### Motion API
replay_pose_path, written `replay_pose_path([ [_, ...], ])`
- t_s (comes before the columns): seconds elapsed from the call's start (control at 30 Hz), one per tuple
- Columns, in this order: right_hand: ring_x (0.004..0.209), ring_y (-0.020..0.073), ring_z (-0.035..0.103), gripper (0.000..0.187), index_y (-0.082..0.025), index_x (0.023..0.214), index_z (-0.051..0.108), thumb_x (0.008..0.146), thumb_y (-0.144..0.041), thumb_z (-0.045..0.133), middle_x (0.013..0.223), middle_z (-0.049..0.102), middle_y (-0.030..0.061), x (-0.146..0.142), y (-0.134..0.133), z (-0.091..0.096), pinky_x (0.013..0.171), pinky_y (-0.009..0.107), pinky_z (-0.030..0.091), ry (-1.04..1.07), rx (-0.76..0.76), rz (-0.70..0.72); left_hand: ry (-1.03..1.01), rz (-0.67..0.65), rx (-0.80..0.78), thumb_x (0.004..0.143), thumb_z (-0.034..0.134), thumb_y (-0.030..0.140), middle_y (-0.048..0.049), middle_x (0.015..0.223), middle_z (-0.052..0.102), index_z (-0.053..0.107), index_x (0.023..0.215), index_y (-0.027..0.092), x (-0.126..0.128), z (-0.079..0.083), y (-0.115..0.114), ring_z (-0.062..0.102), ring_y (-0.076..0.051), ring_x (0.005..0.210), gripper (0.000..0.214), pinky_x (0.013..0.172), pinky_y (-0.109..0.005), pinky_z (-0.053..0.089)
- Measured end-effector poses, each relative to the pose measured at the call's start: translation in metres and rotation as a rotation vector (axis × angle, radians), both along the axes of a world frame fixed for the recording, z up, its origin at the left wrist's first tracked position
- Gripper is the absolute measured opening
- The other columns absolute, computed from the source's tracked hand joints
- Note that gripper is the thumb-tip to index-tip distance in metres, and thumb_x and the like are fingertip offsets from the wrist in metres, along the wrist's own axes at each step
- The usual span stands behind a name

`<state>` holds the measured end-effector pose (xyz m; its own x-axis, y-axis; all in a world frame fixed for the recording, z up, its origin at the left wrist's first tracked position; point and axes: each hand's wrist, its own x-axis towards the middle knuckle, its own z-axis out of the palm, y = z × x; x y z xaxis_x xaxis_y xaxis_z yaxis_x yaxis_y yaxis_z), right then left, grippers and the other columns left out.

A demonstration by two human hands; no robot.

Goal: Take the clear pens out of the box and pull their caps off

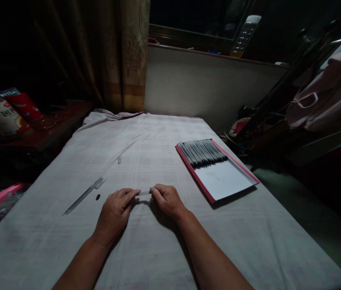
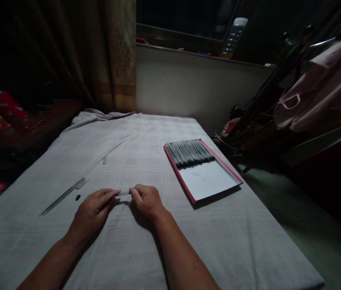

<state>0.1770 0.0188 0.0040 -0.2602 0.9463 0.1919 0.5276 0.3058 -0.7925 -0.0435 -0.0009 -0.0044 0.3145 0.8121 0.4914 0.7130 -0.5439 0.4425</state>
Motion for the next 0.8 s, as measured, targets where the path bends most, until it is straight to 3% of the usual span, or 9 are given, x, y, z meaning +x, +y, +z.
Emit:
replay_pose_path([
  [0.13, 0.060, 0.0138, 0.059, 0.041, -0.021, 0.063, 0.062, 0.097, -0.039, 0.050, 0.061, 0.064, 0.0003, -0.005, 0.002, 0.001, 0.060, 0.023, 0.040, 0.024, -0.043, -0.061, -0.022, -0.001, 0.042, 0.096, 0.054, 0.028, -0.0050, 0.101, 0.076, 0.073, 0.117, 0.028, 0.000, 0.001, 0.002, 0.071, -0.020, 0.089, 0.029, 0.079, -0.033, 0.056],
  [0.3, 0.071, 0.0158, 0.068, 0.020, -0.022, 0.099, 0.075, 0.093, -0.036, 0.061, 0.077, 0.076, 0.0009, -0.005, 0.000, 0.006, 0.068, 0.024, 0.048, 0.088, -0.073, 0.007, -0.020, -0.045, 0.028, 0.096, 0.053, 0.031, -0.0056, 0.100, 0.075, 0.073, 0.117, 0.028, 0.010, 0.001, 0.005, 0.070, -0.020, 0.091, 0.029, 0.081, -0.032, 0.056],
  [0.43, 0.081, 0.0186, 0.071, 0.018, -0.023, 0.090, 0.078, 0.089, -0.030, 0.061, 0.086, 0.079, 0.0032, 0.016, 0.000, 0.004, 0.076, 0.027, 0.050, 0.052, -0.036, 0.030, 0.118, -0.098, -0.096, 0.094, 0.056, 0.037, -0.0056, 0.109, 0.076, 0.072, 0.118, 0.029, 0.015, 0.014, 0.018, 0.070, -0.021, 0.100, 0.030, 0.090, -0.035, 0.054],
  [0.47, 0.079, 0.0192, 0.071, 0.019, -0.022, 0.088, 0.077, 0.089, -0.030, 0.060, 0.083, 0.078, 0.0035, 0.024, 0.001, 0.003, 0.075, 0.028, 0.050, 0.046, -0.034, -0.013, 0.169, -0.055, -0.130, 0.093, 0.057, 0.039, -0.0055, 0.113, 0.075, 0.072, 0.119, 0.029, 0.013, 0.020, 0.025, 0.070, -0.022, 0.104, 0.032, 0.095, -0.036, 0.053],
  [0.53, 0.075, 0.0197, 0.069, 0.022, -0.021, 0.085, 0.076, 0.088, -0.033, 0.058, 0.077, 0.076, 0.0038, 0.042, 0.003, 0.000, 0.072, 0.028, 0.050, 0.069, -0.028, -0.133, 0.301, 0.179, -0.248, 0.091, 0.056, 0.042, -0.0027, 0.118, 0.074, 0.073, 0.114, 0.030, 0.004, 0.033, 0.043, 0.069, -0.021, 0.109, 0.031, 0.097, -0.032, 0.051],
  [0.63, 0.071, 0.0200, 0.068, 0.027, -0.019, 0.081, 0.074, 0.086, -0.038, 0.055, 0.073, 0.073, 0.0039, 0.062, 0.006, -0.004, 0.068, 0.029, 0.050, 0.172, -0.012, -0.269, 0.361, 0.407, -0.281, 0.095, 0.044, 0.040, -0.0118, 0.116, 0.074, 0.073, 0.113, 0.022, -0.011, 0.051, 0.077, 0.069, -0.027, 0.105, 0.038, 0.089, -0.037, 0.053],
  [0.8, 0.068, 0.0204, 0.067, 0.029, -0.018, 0.083, 0.073, 0.083, -0.041, 0.055, 0.074, 0.073, 0.0048, 0.063, 0.007, -0.005, 0.067, 0.030, 0.050, 0.238, 0.002, -0.312, 0.458, 0.605, -0.377, 0.090, 0.051, 0.049, -0.0197, 0.108, 0.074, 0.074, 0.097, 0.018, -0.018, 0.057, 0.126, 0.069, -0.035, 0.098, 0.039, 0.079, -0.043, 0.053],
])
